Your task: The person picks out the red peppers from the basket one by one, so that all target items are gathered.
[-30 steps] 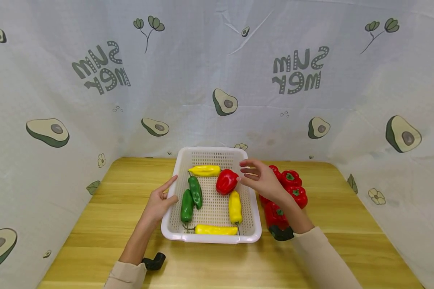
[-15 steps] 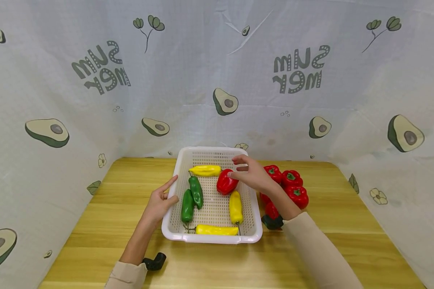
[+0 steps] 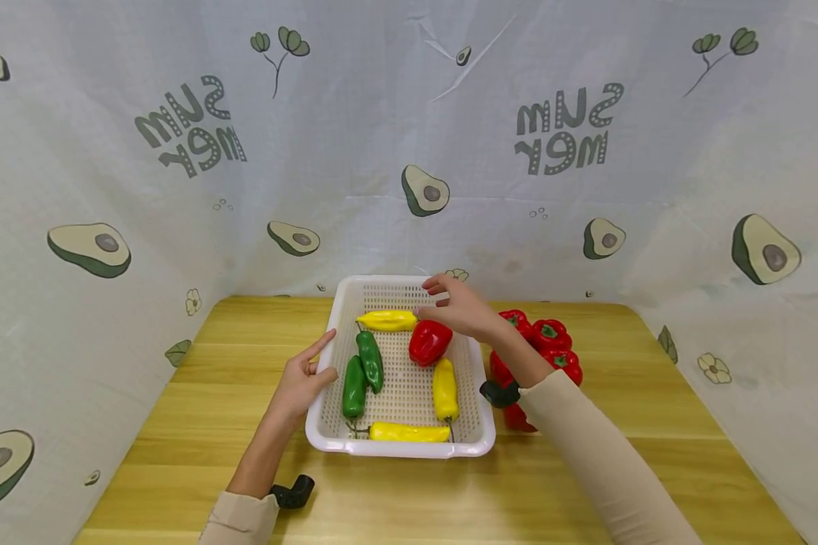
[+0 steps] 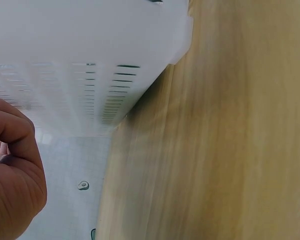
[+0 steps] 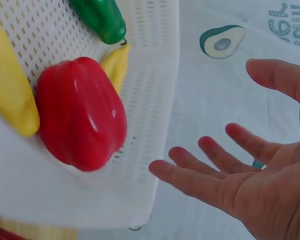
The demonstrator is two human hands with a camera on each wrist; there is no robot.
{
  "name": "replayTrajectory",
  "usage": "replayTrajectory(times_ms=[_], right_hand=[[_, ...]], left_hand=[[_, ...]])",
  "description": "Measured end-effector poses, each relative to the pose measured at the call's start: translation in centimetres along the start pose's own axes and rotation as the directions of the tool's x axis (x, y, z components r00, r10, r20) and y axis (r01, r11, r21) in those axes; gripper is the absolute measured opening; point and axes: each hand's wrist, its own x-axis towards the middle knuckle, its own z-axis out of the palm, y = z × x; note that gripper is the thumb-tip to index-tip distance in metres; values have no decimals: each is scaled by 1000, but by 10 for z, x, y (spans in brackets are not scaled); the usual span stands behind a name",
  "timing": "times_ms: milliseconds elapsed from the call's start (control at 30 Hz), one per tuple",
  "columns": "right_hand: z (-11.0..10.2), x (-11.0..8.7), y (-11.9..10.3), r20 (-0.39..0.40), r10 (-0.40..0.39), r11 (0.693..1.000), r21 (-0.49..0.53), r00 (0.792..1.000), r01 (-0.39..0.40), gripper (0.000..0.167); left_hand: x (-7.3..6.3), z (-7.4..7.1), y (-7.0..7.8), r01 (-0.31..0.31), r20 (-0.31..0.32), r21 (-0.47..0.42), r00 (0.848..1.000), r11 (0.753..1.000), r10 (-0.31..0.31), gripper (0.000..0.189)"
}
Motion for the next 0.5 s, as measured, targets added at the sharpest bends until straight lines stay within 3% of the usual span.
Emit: replayTrajectory(times_ms=[500], right_hand=[[24,15,13,16,135,991,-8,991,-135,72]], left_hand=[[1,0,-1,-7,1,-25,1000,1000,7,77]])
